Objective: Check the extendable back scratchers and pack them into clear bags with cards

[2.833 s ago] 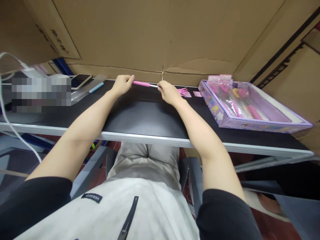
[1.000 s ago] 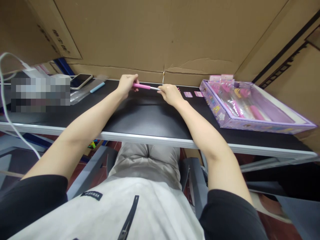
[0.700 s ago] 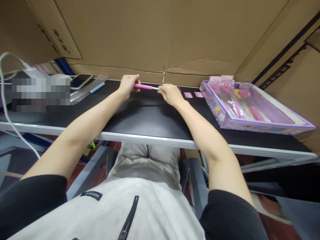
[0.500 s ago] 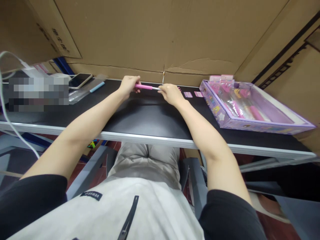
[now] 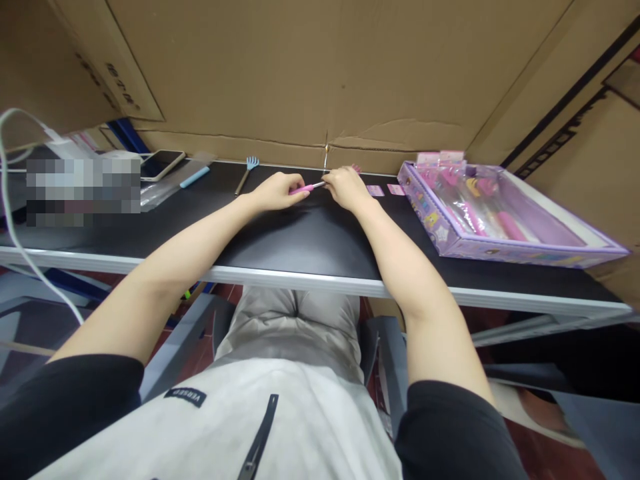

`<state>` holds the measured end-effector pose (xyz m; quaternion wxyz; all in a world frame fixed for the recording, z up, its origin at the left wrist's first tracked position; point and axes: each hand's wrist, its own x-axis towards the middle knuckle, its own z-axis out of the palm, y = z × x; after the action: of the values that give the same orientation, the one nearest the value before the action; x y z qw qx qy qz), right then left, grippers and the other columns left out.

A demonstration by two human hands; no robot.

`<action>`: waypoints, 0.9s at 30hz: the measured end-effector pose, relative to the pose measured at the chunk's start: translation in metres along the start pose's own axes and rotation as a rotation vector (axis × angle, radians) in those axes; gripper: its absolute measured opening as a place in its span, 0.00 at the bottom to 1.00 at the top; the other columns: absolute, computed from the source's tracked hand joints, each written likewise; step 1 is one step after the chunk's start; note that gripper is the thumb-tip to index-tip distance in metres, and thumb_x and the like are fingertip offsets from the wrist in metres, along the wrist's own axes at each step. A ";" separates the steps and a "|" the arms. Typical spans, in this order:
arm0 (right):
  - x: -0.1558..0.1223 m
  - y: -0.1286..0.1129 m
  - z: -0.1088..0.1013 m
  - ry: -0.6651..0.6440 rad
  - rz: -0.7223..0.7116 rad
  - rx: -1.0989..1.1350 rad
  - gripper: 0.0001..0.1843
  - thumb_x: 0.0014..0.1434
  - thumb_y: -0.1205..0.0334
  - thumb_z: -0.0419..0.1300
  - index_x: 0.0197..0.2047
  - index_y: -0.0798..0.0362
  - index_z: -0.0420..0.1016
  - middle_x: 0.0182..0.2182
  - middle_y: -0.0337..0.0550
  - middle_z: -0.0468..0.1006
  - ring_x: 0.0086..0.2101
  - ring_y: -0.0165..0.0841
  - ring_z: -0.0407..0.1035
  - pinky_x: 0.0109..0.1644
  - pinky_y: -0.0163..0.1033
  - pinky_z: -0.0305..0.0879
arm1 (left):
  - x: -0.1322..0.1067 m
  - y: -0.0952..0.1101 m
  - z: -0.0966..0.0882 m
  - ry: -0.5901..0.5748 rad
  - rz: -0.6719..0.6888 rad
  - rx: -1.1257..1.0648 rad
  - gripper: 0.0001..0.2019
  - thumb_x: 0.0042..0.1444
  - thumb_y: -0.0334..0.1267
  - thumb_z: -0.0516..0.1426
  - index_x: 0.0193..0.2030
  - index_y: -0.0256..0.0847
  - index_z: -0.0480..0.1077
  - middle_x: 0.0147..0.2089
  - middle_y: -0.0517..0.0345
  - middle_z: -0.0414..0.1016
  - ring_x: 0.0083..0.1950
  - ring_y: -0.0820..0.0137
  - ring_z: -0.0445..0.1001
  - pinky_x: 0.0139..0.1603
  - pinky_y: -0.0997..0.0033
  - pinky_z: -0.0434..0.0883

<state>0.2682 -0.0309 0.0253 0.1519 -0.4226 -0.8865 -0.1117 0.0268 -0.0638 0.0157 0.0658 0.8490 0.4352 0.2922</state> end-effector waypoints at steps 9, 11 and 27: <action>0.002 -0.011 0.006 0.071 0.011 0.129 0.27 0.71 0.66 0.57 0.69 0.52 0.83 0.63 0.59 0.81 0.69 0.56 0.69 0.80 0.77 0.50 | -0.004 0.026 -0.003 -0.086 -0.127 0.080 0.13 0.69 0.40 0.57 0.48 0.40 0.83 0.34 0.52 0.85 0.44 0.58 0.85 0.54 0.64 0.75; 0.002 -0.011 0.008 0.048 0.016 0.119 0.26 0.72 0.64 0.59 0.70 0.52 0.82 0.67 0.59 0.79 0.71 0.56 0.67 0.81 0.77 0.50 | -0.002 0.021 -0.002 -0.083 -0.185 0.125 0.14 0.68 0.38 0.57 0.49 0.39 0.84 0.35 0.49 0.85 0.47 0.56 0.86 0.56 0.62 0.76; 0.001 -0.023 0.021 -0.165 0.066 0.054 0.27 0.76 0.72 0.51 0.70 0.62 0.82 0.71 0.61 0.76 0.69 0.50 0.74 0.76 0.52 0.69 | 0.007 0.010 0.005 -0.077 -0.572 0.223 0.16 0.66 0.33 0.59 0.55 0.31 0.83 0.56 0.28 0.86 0.65 0.40 0.83 0.65 0.49 0.77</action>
<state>0.2457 -0.0378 0.0050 0.0933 -0.4553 -0.8842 -0.0475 0.0402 -0.0639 0.0183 0.0683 0.7046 0.6831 0.1797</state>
